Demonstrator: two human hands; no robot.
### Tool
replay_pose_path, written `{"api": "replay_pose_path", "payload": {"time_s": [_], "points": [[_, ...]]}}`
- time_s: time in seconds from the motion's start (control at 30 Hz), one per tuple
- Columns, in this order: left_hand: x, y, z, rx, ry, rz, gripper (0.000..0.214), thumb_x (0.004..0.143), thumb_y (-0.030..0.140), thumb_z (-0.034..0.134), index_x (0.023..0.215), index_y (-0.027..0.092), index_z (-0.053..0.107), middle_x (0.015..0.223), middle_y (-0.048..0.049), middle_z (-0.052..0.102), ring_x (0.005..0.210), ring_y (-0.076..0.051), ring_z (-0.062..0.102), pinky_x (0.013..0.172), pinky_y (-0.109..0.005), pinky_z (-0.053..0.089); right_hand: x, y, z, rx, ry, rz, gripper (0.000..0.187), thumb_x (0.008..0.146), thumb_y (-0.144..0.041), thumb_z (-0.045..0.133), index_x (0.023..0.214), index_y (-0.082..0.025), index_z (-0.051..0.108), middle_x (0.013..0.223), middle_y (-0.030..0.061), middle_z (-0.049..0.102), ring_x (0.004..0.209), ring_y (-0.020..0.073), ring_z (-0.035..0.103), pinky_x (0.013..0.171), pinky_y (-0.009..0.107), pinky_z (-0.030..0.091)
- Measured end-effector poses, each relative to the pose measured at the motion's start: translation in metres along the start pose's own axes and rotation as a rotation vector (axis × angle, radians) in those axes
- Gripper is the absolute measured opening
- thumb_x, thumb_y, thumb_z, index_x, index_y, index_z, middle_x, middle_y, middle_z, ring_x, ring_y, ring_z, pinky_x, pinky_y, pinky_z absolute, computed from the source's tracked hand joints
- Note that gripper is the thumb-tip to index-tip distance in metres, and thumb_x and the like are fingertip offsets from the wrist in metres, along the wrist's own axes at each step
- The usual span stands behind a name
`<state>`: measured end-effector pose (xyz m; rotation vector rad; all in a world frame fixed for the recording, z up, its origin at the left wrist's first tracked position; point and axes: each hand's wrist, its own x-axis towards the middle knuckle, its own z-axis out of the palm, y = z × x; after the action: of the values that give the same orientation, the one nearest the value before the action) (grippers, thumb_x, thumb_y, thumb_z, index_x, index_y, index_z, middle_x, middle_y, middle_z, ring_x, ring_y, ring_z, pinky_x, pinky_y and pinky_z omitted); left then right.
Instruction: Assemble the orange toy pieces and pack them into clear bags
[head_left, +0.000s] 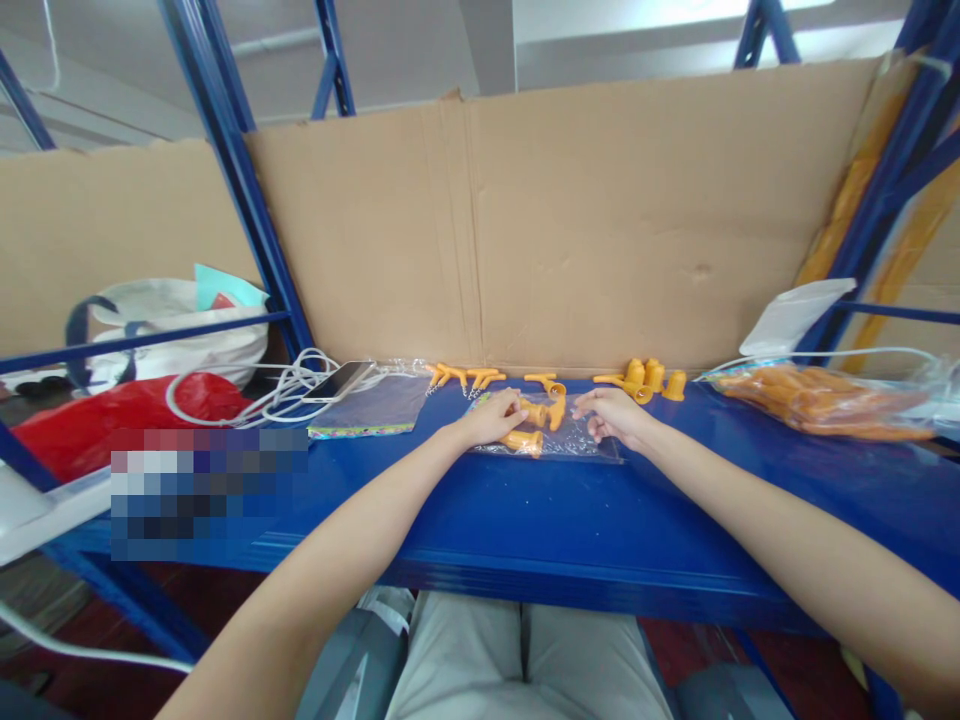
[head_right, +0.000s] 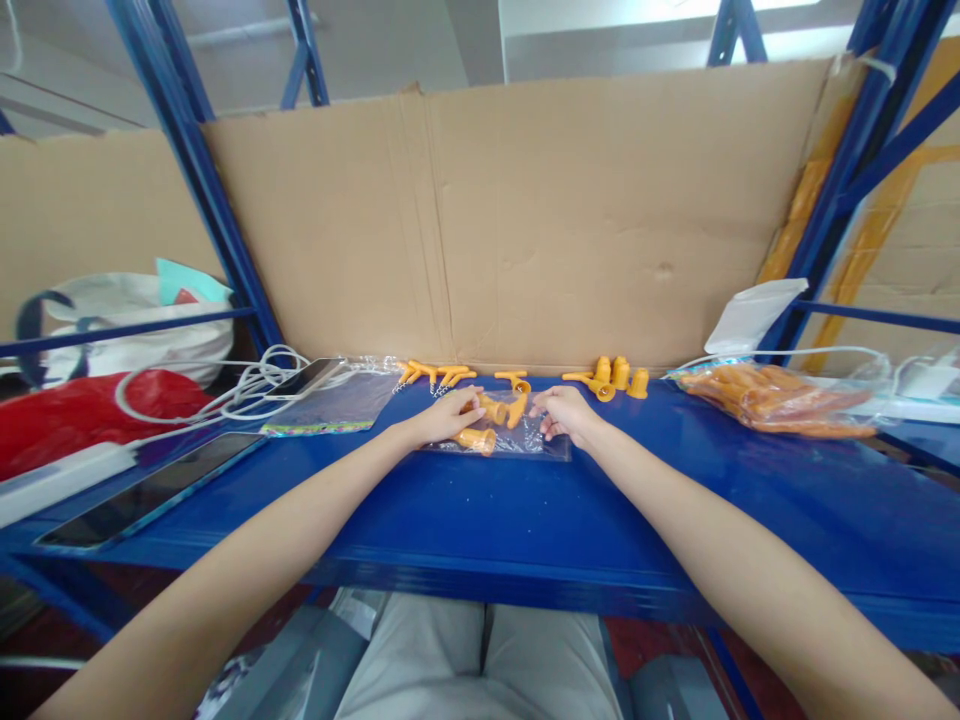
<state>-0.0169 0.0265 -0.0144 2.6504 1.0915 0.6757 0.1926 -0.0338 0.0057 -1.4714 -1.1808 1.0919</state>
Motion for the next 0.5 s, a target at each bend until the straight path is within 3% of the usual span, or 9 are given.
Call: {"api": "replay_pose_path", "payload": {"time_s": [0.1,0.2,0.27,0.37,0.5], "points": [[-0.001,-0.001,0.002,-0.009,0.035,-0.038,0.021,0.086,0.035,0.047,0.096,0.018,0.054,0.122,-0.0124,0.059,0.131,-0.026,0.042,0.107,-0.041,0.034,0.003,-0.006,-0.01,-0.066,0.115,-0.066,0.018,0.084,-0.005,0.047,0.071,-0.017,0.047,0.052,-0.0055,0.05,0.03,0.004,0.04,0.03,0.017,0.032],[-0.002,-0.002,0.003,-0.017,0.102,-0.108,0.05,0.082,0.039,0.053,0.126,0.016,0.042,0.142,-0.0159,0.044,0.136,-0.028,0.035,0.112,-0.046,0.027,0.009,-0.014,-0.019,-0.144,0.25,-0.166,0.022,0.086,-0.006,0.044,0.067,-0.018,0.044,0.052,-0.006,0.046,0.03,0.0026,0.036,0.028,0.017,0.025],[-0.003,-0.002,0.004,-0.031,0.108,-0.173,0.065,0.08,0.043,0.055,0.135,0.015,0.033,0.146,-0.0184,0.038,0.137,-0.03,0.032,0.112,-0.048,0.025,0.014,-0.019,-0.025,-0.187,0.293,-0.213,0.018,0.085,-0.005,0.044,0.071,-0.017,0.047,0.057,-0.0046,0.05,0.031,0.0022,0.037,0.029,0.017,0.024],[-0.004,-0.001,0.004,-0.061,0.063,-0.266,0.071,0.081,0.049,0.054,0.138,0.014,0.029,0.144,-0.0196,0.041,0.136,-0.031,0.035,0.11,-0.047,0.029,0.025,-0.026,-0.03,-0.242,0.286,-0.22,0.014,0.083,-0.006,0.047,0.088,-0.016,0.054,0.069,-0.0007,0.058,0.036,0.0029,0.042,0.032,0.017,0.029],[-0.004,0.001,0.005,-0.033,0.033,-0.295,0.068,0.082,0.05,0.052,0.135,0.012,0.032,0.14,-0.021,0.045,0.135,-0.031,0.037,0.108,-0.042,0.033,0.041,-0.032,-0.034,-0.369,0.164,-0.2,0.025,0.08,-0.008,0.053,0.103,-0.015,0.059,0.084,0.0055,0.065,0.046,0.0061,0.051,0.038,0.018,0.038]]}}
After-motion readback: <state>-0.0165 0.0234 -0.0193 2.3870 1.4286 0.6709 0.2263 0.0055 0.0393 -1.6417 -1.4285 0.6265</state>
